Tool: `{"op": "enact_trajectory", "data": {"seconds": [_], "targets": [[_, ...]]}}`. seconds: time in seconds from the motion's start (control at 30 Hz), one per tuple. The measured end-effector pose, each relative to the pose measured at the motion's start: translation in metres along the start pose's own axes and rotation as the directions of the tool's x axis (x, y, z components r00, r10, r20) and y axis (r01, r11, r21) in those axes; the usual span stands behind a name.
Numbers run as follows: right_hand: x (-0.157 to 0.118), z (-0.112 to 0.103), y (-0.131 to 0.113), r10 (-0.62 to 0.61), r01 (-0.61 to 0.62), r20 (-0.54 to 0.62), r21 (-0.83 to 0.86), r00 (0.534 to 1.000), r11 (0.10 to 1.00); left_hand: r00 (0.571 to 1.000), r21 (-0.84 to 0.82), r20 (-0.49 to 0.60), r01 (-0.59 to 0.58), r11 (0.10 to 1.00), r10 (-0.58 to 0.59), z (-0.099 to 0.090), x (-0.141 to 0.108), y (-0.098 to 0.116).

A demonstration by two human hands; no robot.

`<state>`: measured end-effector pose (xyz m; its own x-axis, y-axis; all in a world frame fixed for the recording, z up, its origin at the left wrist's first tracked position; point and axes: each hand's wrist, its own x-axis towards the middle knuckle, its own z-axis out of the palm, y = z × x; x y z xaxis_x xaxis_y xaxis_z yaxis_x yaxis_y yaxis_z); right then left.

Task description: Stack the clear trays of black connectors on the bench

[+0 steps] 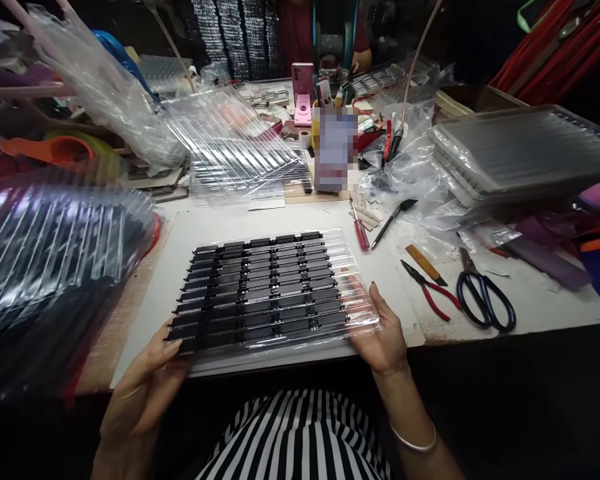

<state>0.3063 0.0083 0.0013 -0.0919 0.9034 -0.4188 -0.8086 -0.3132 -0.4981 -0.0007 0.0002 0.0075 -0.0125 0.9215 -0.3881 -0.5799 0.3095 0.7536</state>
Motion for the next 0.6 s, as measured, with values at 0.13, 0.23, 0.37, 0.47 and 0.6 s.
{"op": "enact_trajectory", "data": {"seconds": [0.13, 0.23, 0.37, 0.47, 0.6], "targets": [[0.0017, -0.0009, 0.0007, -0.002, 0.001, -0.025, -0.019, 1.000, 1.000, 0.999, 0.004, -0.044, -0.005, 1.000, 0.005, 0.0005, 0.0006, -0.0003], [0.0020, -0.0013, 0.0008, 0.010, -0.012, -0.049, -0.029, 0.999, 0.999, 0.998, -0.011, -0.058, 0.004, 1.000, -0.004, 0.0025, 0.0006, 0.0000], [0.0018, -0.0028, 0.0010, -0.005, 0.001, -0.063, -0.054, 0.998, 0.999, 1.000, -0.038, -0.020, 0.015, 0.999, -0.016, 0.0013, 0.0006, 0.0008], [0.0008, -0.0049, 0.0023, -0.020, 0.013, -0.077, -0.094, 0.997, 0.995, 1.000, -0.042, 0.009, 0.024, 0.999, -0.023, -0.0017, 0.0002, 0.0025], [-0.0039, -0.0056, 0.0066, -0.063, 0.047, -0.086, -0.169, 0.994, 0.985, 0.995, -0.036, 0.066, 0.081, 0.996, -0.078, -0.0047, -0.0027, 0.0063]]}}
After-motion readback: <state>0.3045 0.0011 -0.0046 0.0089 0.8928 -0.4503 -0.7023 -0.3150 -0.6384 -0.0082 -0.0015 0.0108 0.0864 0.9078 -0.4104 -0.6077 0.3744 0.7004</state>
